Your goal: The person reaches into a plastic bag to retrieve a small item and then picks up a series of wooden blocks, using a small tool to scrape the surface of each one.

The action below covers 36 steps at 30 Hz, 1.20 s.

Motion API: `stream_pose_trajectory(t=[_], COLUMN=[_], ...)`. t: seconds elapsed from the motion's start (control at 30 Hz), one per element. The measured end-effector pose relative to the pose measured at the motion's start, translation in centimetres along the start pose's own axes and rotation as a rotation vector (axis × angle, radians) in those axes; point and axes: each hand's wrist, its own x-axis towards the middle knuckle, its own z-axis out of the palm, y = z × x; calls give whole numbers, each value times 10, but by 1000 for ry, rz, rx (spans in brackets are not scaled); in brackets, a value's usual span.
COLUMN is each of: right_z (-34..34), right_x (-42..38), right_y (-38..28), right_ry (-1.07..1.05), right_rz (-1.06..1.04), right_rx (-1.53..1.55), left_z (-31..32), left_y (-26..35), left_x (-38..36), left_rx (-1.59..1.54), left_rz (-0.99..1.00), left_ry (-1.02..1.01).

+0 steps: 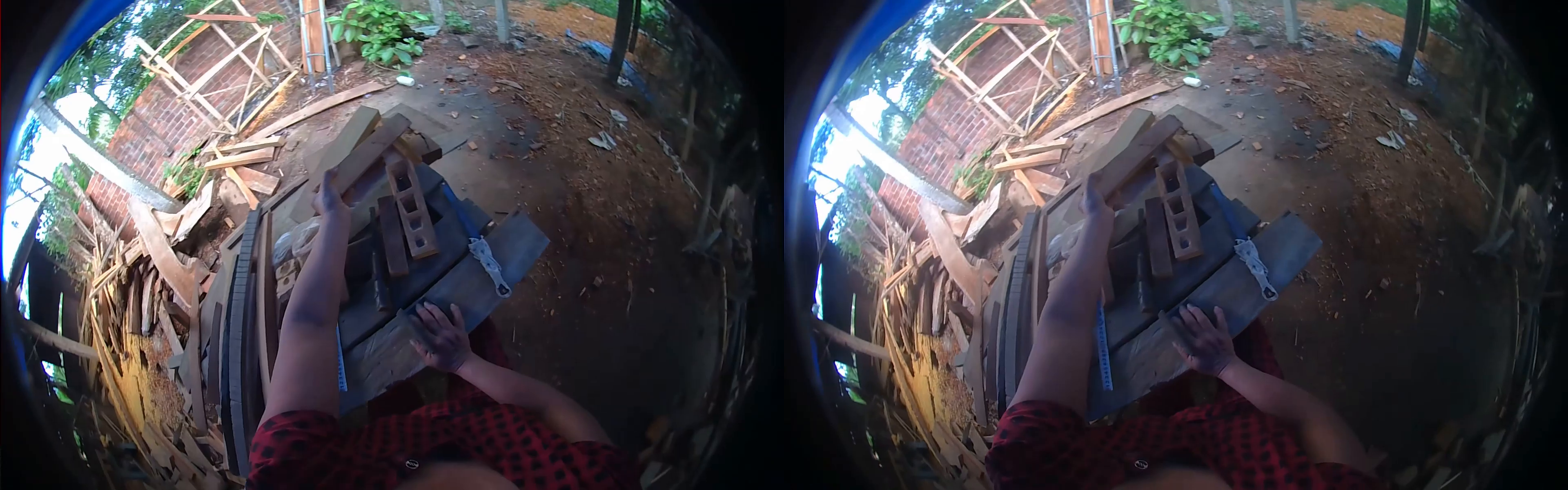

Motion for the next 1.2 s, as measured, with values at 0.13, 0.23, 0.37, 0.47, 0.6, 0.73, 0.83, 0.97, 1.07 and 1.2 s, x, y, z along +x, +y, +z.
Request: stream_pose_trajectory(t=[0.13, 0.23, 0.37, 0.47, 0.6, 0.73, 0.83, 0.97, 1.07, 1.2], right_z=[-2, 1, -2, 6, 5, 4, 8, 12, 25, 21], right_x=[1, 0, 2, -3, -3, -4, -6, -13, -21, -22], right_y=[1, 1, -1, 1, 1, -1, 0, 3, 7, 6], right_ry=[-13, -5, -3, -18, -5, 2, -1, 10, 45, 86], right_rz=[-6, -5, -5, -2, -11, -11, -6, 33, 35, 4], right_rx=[16, 17, 3, 11, 11, 16, 24, 53, 55, 37], left_z=[-16, -33, -33, -38, -30, -34, -41, -74, -101, -154], left_y=[-16, -28, -15, -15, 8, 14, 25, 35, 50, 57], left_x=[-8, -5, -28, -20, -47, -55, -78, -115, -167, -211], left_rx=[59, 46, 298, 570, 707, 676, 732, 844, 954, 1129], left_rz=[-77, -170, -378, -433, -488, -456, -376, -165, -127, 9], left_ry=[96, 41, -16, -64, -170, -170, -207, -387, -488, -670])
